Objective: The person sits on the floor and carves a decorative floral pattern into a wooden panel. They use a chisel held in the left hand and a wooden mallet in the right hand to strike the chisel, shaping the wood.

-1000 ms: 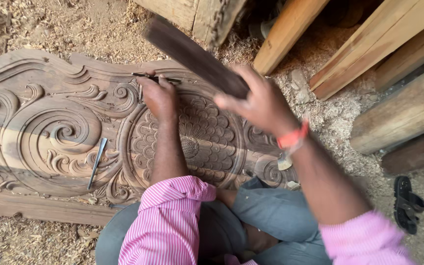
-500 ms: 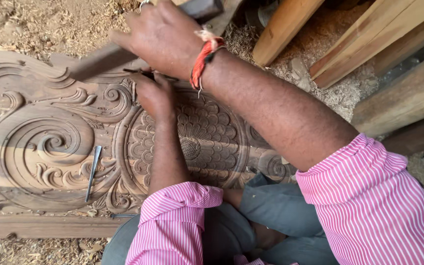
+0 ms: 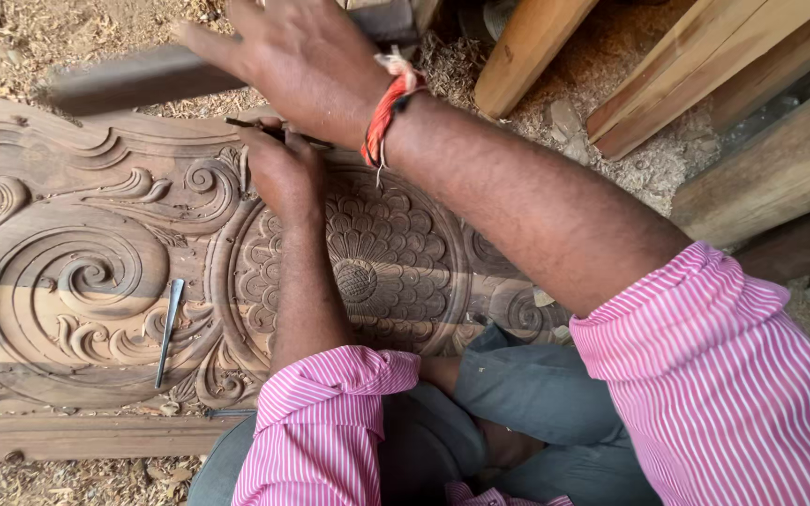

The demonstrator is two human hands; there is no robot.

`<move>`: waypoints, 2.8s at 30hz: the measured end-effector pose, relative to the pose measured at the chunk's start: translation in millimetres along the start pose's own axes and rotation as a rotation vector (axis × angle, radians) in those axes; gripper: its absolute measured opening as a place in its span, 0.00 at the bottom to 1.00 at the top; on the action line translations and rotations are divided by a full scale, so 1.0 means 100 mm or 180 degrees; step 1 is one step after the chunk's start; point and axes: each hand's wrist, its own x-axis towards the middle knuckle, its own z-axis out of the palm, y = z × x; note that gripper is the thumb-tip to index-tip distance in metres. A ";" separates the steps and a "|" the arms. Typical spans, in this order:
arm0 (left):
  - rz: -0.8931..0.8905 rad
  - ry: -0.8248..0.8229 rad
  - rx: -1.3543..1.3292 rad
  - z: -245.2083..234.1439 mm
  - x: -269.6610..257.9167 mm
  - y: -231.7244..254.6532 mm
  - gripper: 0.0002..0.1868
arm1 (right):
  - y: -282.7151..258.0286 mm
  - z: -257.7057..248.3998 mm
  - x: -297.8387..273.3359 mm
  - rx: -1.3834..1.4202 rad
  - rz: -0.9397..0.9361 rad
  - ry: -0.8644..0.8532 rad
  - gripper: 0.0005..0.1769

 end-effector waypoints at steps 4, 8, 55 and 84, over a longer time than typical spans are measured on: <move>0.0151 0.0080 0.0034 0.03 0.02 -0.01 0.17 | 0.05 0.00 0.02 -0.0325 -0.0254 -0.2182 0.11; 0.0157 0.0083 0.0033 0.05 0.00 -0.03 0.17 | 0.10 -0.04 0.01 0.0900 0.0510 -0.0232 0.12; 0.1472 -0.2728 0.0757 1.20 -1.21 1.29 0.23 | -0.38 -1.08 -3.36 0.5421 0.5798 0.2409 0.18; 0.1489 -0.2201 0.0563 1.30 -0.93 1.01 0.24 | -1.05 -0.67 -2.85 0.4217 0.5143 0.1132 0.36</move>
